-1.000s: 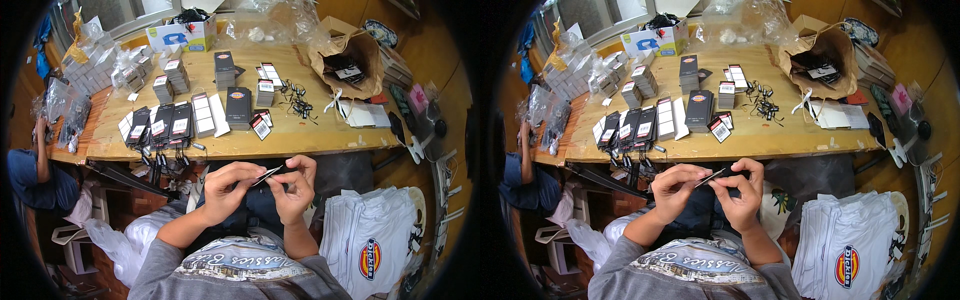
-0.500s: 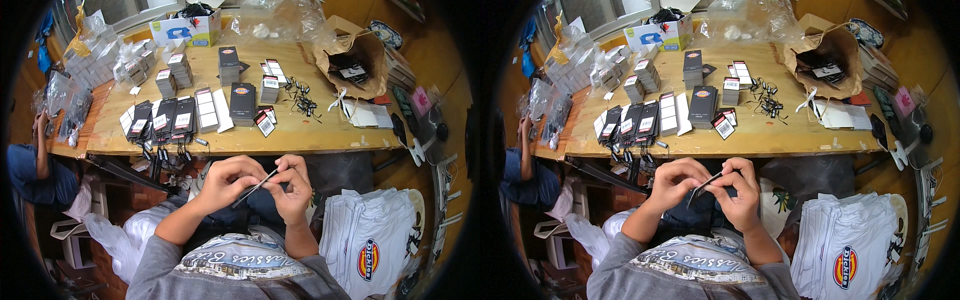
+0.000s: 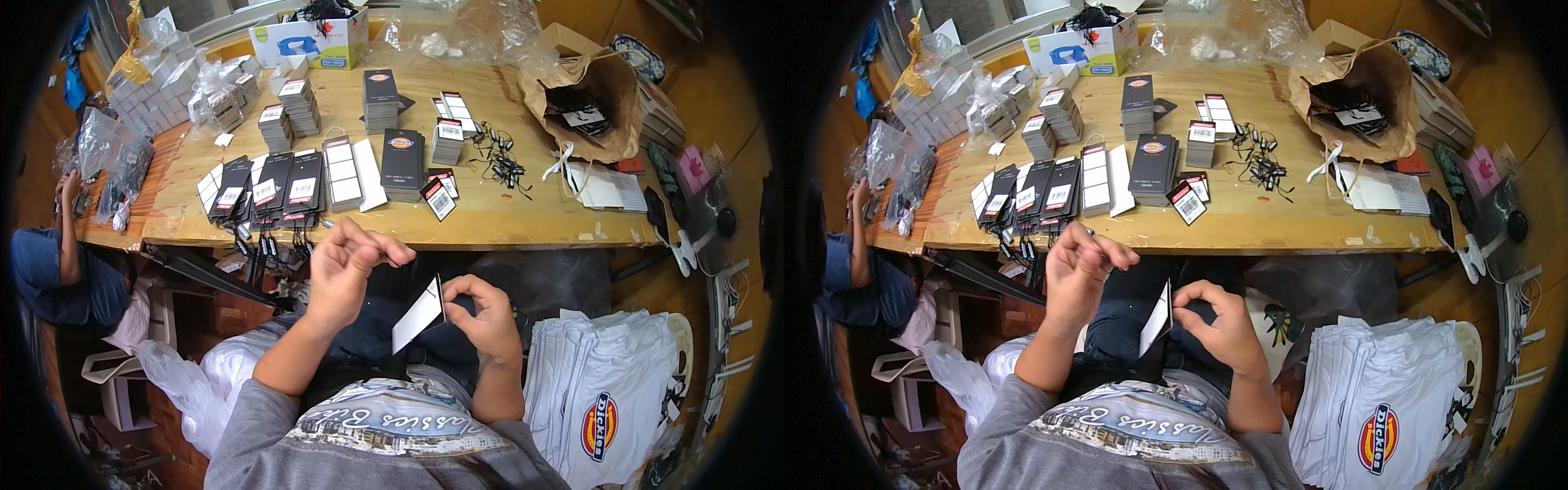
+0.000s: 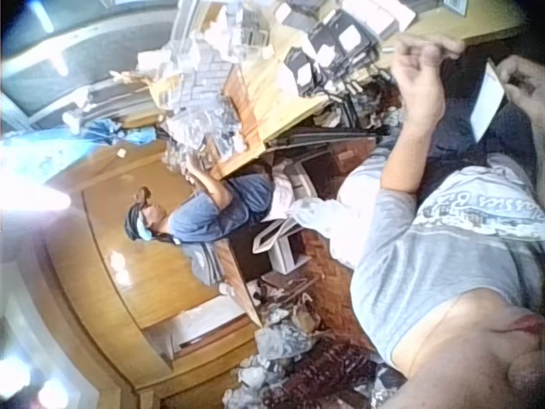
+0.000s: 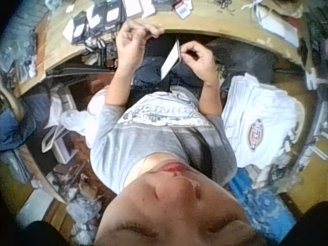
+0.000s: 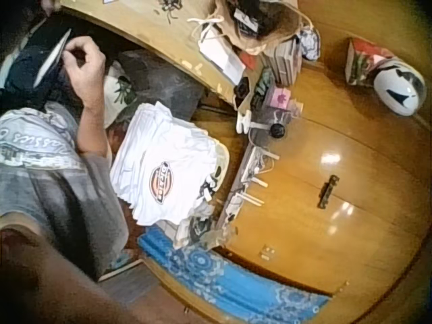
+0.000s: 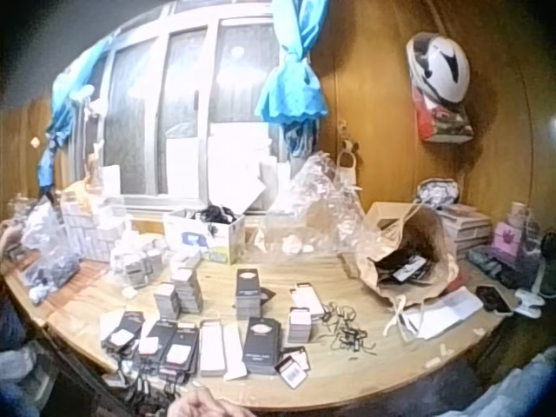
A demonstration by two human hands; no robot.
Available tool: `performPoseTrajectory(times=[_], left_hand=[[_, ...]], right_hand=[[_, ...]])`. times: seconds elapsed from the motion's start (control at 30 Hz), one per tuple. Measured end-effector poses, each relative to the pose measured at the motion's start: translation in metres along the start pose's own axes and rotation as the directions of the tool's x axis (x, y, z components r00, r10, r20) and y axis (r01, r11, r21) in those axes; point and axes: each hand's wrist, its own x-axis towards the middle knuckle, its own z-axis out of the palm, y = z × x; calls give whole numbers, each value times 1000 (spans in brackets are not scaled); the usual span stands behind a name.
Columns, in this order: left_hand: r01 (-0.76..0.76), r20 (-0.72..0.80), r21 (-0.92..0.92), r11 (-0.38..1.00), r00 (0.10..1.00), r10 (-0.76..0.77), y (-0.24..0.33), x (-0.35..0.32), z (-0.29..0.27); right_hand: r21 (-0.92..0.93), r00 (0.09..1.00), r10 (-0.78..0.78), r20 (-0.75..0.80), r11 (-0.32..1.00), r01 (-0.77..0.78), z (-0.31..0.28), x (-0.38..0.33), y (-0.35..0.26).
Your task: The person repeatedly picks up small black tags and plastic fasteners, inserts the fasteners into the tags, and places the assembled units on the table. The process is performed one at a time with both hands.
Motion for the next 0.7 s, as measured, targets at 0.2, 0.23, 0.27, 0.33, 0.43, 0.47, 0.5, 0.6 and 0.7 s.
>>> performPoseTrajectory(times=[0.2, 0.23, 0.27, 0.33, 0.43, 0.47, 0.5, 0.6, 0.7], left_hand=[[128, -116, -100, 987, 983, -139, 0, -4, -6], [157, -115, -20, 987, 981, -158, 1, -5, -4], [185, -115, 61, 981, 977, -177, 2, -5, -1], [234, -91, 165, 958, 971, -222, 4, -6, 4], [175, 74, 242, 954, 977, -198, -4, -8, 7], [154, 88, 289, 945, 979, -186, -5, -9, 10], [147, 104, 324, 935, 976, -190, -4, -9, 14], [129, 133, 378, 917, 972, -192, -6, -10, 16], [176, 107, 346, 921, 968, -226, -4, -11, 19]], right_hand=[[261, 995, 99, 9, 960, -98, -5, -4, -3], [279, 996, 89, -16, 957, -81, -6, -2, -5], [296, 996, 80, -41, 953, -64, -6, -1, -7], [320, 993, 101, -65, 944, -75, -6, 0, -11], [352, 992, 108, -63, 933, -79, -6, 1, -12], [339, 993, 105, -58, 937, -79, -5, 1, -11], [326, 993, 101, -55, 942, -77, -4, 2, -11], [277, 988, 85, -127, 960, -47, 3, 3, -14], [225, 981, 70, -182, 974, -28, 7, 5, -19]])
